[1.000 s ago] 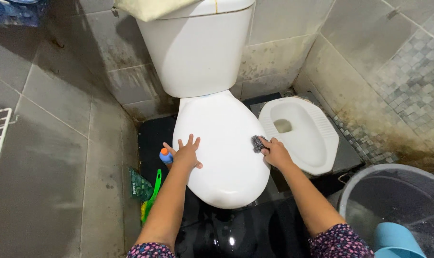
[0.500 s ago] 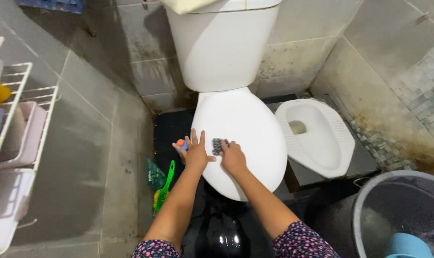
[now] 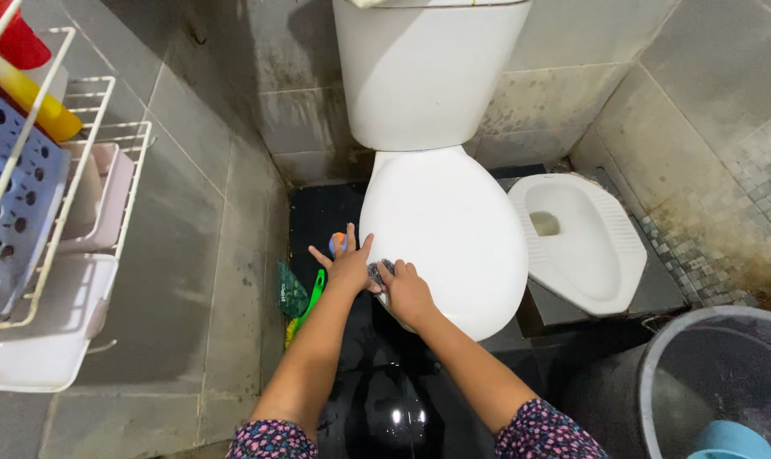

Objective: The person applies liquid cleaner from a blue bottle into the toilet bowl and onto the seat and tank. They then scrub the seat and tank top with a steel wool pad. The person does not flush or rinse the toilet.

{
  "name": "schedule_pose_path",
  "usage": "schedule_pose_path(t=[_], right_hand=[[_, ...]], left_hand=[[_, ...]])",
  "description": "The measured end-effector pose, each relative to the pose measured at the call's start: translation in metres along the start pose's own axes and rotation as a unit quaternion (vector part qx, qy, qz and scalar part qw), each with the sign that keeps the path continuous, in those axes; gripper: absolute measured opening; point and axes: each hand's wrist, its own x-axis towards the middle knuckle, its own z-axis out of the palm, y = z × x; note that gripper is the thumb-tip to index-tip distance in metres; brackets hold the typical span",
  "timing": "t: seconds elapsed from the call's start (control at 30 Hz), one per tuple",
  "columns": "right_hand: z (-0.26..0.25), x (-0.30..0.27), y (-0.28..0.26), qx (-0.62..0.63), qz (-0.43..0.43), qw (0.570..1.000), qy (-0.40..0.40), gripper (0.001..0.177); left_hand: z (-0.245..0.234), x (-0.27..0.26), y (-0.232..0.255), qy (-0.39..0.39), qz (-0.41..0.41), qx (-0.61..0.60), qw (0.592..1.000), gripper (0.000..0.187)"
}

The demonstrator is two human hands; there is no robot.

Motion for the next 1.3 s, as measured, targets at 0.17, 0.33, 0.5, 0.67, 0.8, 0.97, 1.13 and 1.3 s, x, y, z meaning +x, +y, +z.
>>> schedule_pose_path(t=[0.17, 0.33, 0.5, 0.67, 0.8, 0.97, 1.13, 1.3], right_hand=[[-0.002, -0.025, 0.004, -0.029, -0.012, 0.999, -0.019, 0.062], [-0.014, -0.052, 0.011, -0.026, 0.007, 1.000, -0.015, 0.061], [-0.028, -0.073, 0.027, 0.003, 0.044, 0.999, 0.001, 0.056], [-0.040, -0.084, 0.071, -0.009, 0.098, 0.995, 0.018, 0.051], [-0.061, -0.082, 0.106, -0.012, 0.179, 0.984, 0.011, 0.048], [-0.088, -0.060, 0.130, 0.016, 0.270, 0.962, -0.029, 0.047], [-0.081, -0.042, 0.174, -0.013, 0.243, 0.968, 0.053, 0.044], [-0.075, -0.015, 0.213, 0.009, 0.262, 0.963, 0.061, 0.041]], left_hand=[[0.002, -0.010, 0.008, -0.014, 0.015, 0.034, 0.999, 0.138], [0.007, -0.014, 0.023, -0.022, 0.044, 0.047, 0.998, 0.143], [0.007, -0.016, 0.044, -0.031, 0.077, 0.086, 0.993, 0.150], [0.007, -0.015, 0.055, -0.038, 0.109, 0.114, 0.987, 0.149], [0.009, -0.008, 0.057, -0.041, 0.116, 0.142, 0.982, 0.146], [0.003, 0.000, 0.055, -0.053, 0.097, 0.164, 0.980, 0.143], [0.000, 0.004, 0.055, -0.062, 0.111, 0.184, 0.975, 0.142], [-0.001, 0.002, 0.056, -0.047, 0.119, 0.209, 0.970, 0.147]])
